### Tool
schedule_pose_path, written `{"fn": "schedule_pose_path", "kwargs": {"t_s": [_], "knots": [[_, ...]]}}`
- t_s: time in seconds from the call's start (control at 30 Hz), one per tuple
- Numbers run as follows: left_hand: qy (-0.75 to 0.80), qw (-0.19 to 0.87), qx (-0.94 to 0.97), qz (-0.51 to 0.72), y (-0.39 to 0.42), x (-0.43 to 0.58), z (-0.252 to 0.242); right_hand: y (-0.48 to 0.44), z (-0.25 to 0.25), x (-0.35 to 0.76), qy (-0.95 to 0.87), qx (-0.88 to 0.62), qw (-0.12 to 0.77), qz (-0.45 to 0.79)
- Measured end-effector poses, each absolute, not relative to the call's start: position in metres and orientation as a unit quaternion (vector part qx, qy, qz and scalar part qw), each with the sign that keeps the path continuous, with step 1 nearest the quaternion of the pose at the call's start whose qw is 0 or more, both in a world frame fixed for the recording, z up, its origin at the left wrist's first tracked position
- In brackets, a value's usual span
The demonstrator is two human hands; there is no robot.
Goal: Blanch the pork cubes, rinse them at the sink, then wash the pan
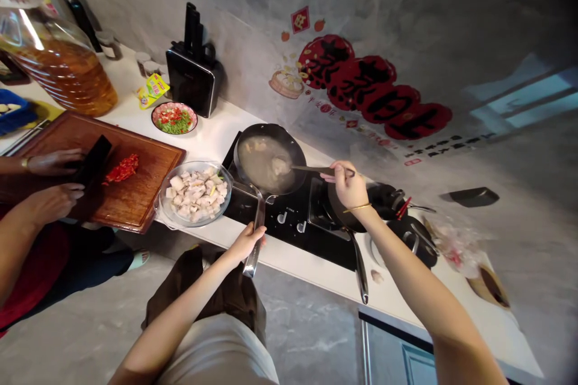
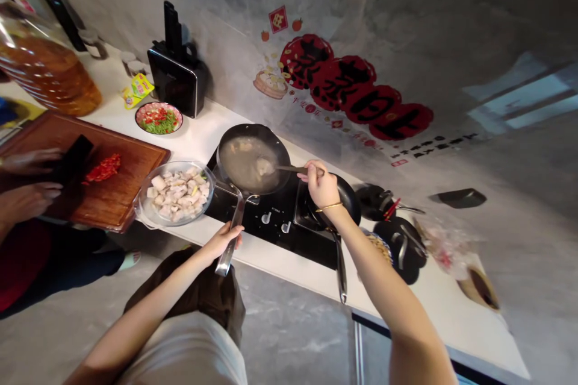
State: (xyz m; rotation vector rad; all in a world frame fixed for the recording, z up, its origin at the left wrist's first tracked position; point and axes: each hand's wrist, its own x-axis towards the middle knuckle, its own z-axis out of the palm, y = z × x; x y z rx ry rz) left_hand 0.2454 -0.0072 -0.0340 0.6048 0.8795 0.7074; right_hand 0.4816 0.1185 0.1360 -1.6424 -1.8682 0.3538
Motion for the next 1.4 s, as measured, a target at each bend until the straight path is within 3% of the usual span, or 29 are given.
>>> {"fn": "schedule_pose_path", "kwargs": {"t_s": [0.13,0.27,0.63,0.97,1.17,1.3,1.4], "knots": [[0.413,0.800,0.276,0.336,-0.008,0.245,-0.030,0.137,0.139,0.471,-0.590,-0.647,0.410,0.256],[0.419,0.795,0.263,0.352,-0.007,0.246,-0.023,0.161,0.138,0.468,-0.500,-0.667,0.447,0.325],[0.417,0.782,0.240,0.396,-0.011,0.251,-0.028,0.168,0.184,0.470,-0.560,-0.606,0.470,0.313],[0.429,0.763,0.258,0.409,-0.012,0.250,-0.018,0.152,0.195,0.463,-0.593,-0.542,0.482,0.347],[0.406,0.774,0.245,0.420,-0.008,0.250,-0.021,0.105,0.161,0.416,-0.782,-0.377,0.368,0.333],[0.405,0.773,0.245,0.422,-0.007,0.251,-0.026,0.091,0.120,0.403,-0.957,-0.120,0.174,0.199],[0.391,0.773,0.249,0.435,-0.007,0.251,-0.025,0.091,0.102,0.404,-0.987,-0.013,0.133,0.087]]}}
